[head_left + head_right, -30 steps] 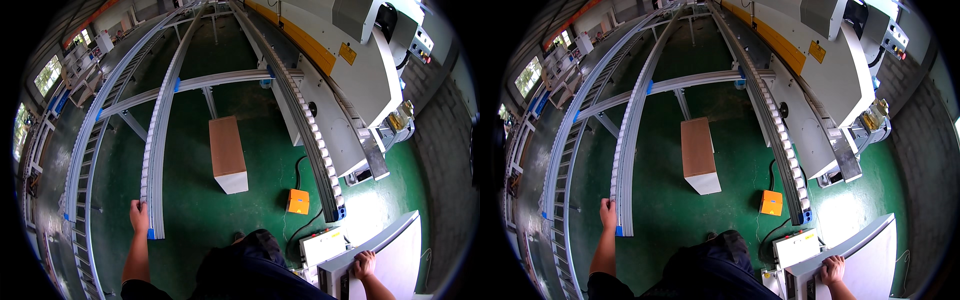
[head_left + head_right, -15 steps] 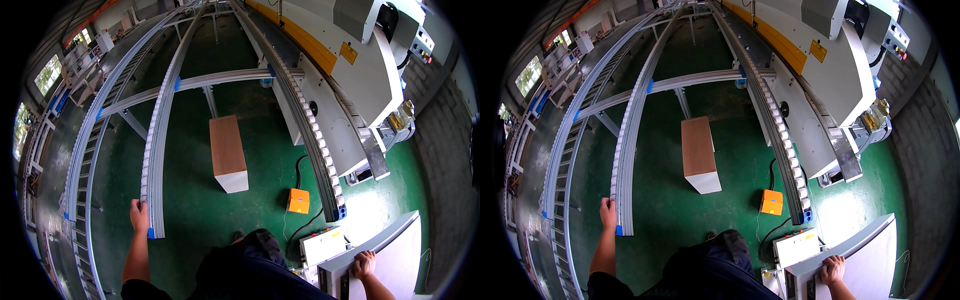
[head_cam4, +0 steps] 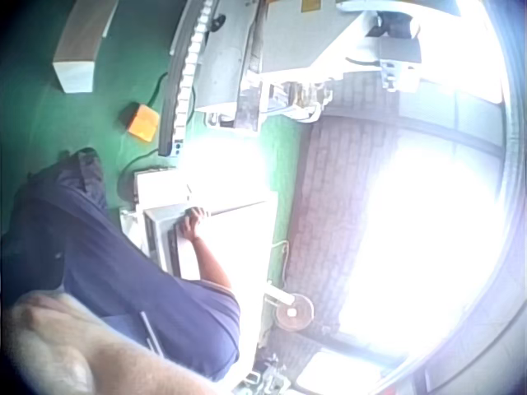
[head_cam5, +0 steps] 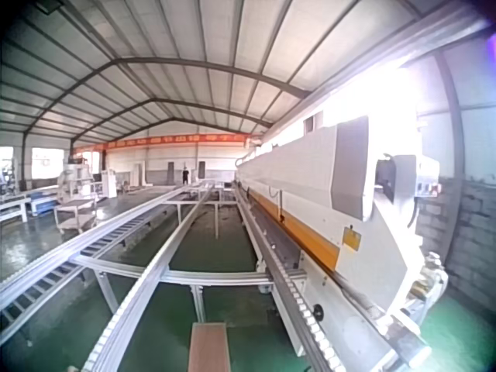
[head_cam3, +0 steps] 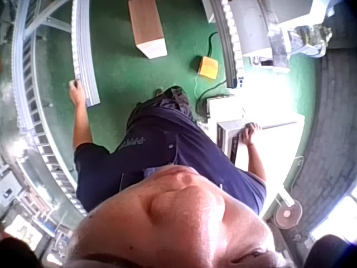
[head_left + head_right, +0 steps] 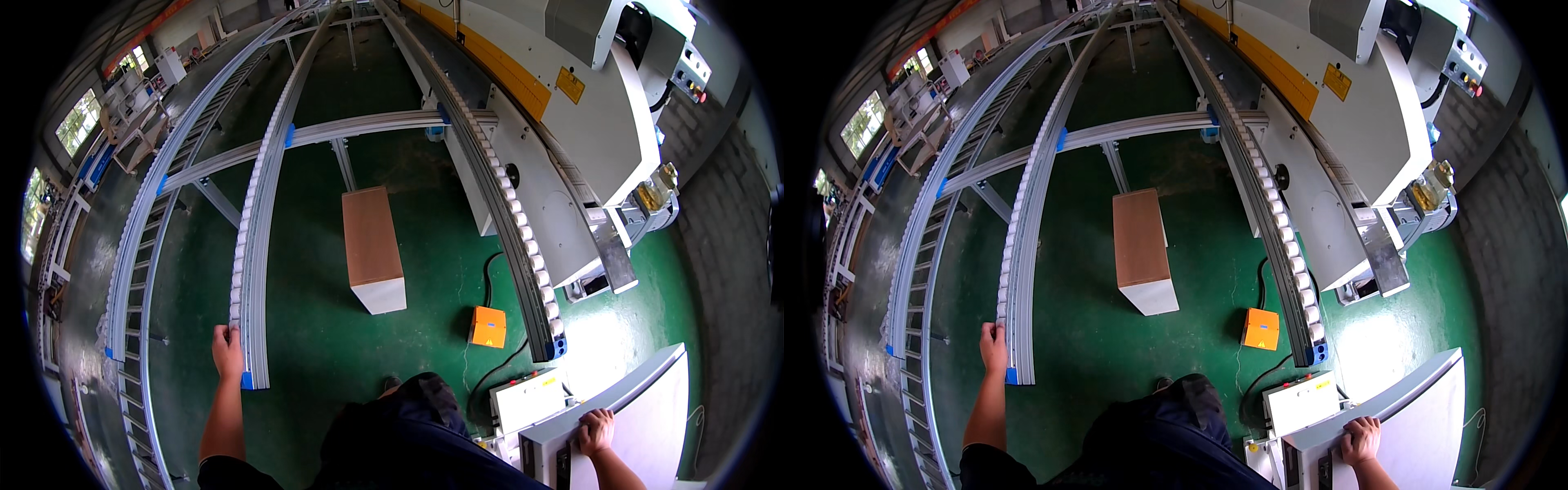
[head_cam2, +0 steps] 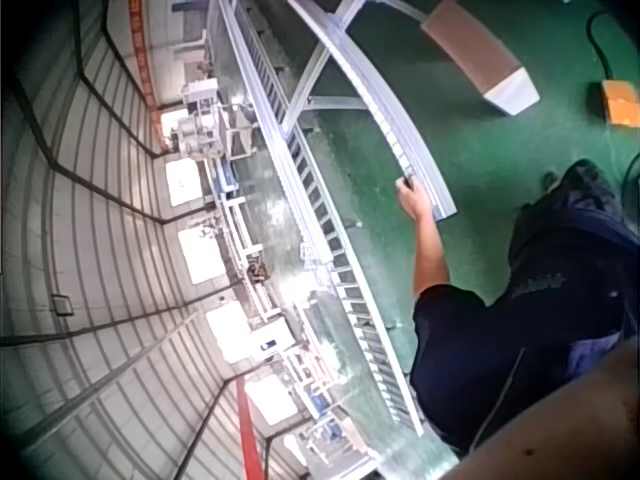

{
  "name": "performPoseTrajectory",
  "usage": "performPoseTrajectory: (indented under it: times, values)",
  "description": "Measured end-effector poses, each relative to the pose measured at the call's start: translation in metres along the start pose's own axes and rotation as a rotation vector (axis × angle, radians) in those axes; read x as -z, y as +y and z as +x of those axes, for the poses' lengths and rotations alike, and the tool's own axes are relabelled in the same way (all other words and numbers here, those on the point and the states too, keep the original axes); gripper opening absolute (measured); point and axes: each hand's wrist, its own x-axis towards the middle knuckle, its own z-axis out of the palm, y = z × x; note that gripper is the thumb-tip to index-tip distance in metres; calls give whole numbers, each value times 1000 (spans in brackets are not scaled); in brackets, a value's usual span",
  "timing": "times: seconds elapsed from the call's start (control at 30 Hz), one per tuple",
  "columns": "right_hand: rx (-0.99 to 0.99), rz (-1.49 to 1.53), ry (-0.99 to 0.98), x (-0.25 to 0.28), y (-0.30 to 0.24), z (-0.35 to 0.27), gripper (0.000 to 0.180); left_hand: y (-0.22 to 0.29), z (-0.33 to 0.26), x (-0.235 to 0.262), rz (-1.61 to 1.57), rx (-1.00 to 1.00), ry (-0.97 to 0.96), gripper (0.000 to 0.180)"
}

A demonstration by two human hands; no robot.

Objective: The person walks along an industrial conveyor system, touching the aluminum rails and shifting a wooden board resting on the frame. The person then picks up a blue water bottle, opens the lid, and holds the bottle.

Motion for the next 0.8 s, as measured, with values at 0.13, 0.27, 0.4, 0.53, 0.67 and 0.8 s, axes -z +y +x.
performPoseTrajectory:
  times: [0.13, 0.27, 0.4, 0.53, 0.67, 0.8]
  values:
    - [1, -12, -3, 0, 0, 0, 21, 0, 0, 0, 17, 1, -9, 24]
    - [-9, -12, -8, 1, -2, 1, 21, -1, -1, 1, -2, -25, -3, 18]
    - [-12, -4, -5, 0, -1, 0, 21, 4, -2, 2, -3, -33, -1, 15]
    - [-7, -3, -6, 2, -3, 1, 21, 3, -2, 2, -2, -30, 0, 15]
    - [-5, -5, -8, 1, -2, 0, 21, 1, -1, 1, 3, -10, 2, 15]
    - [0, -1, -4, 2, -3, 0, 20, -4, 0, 2, 2, -32, -22, 16]
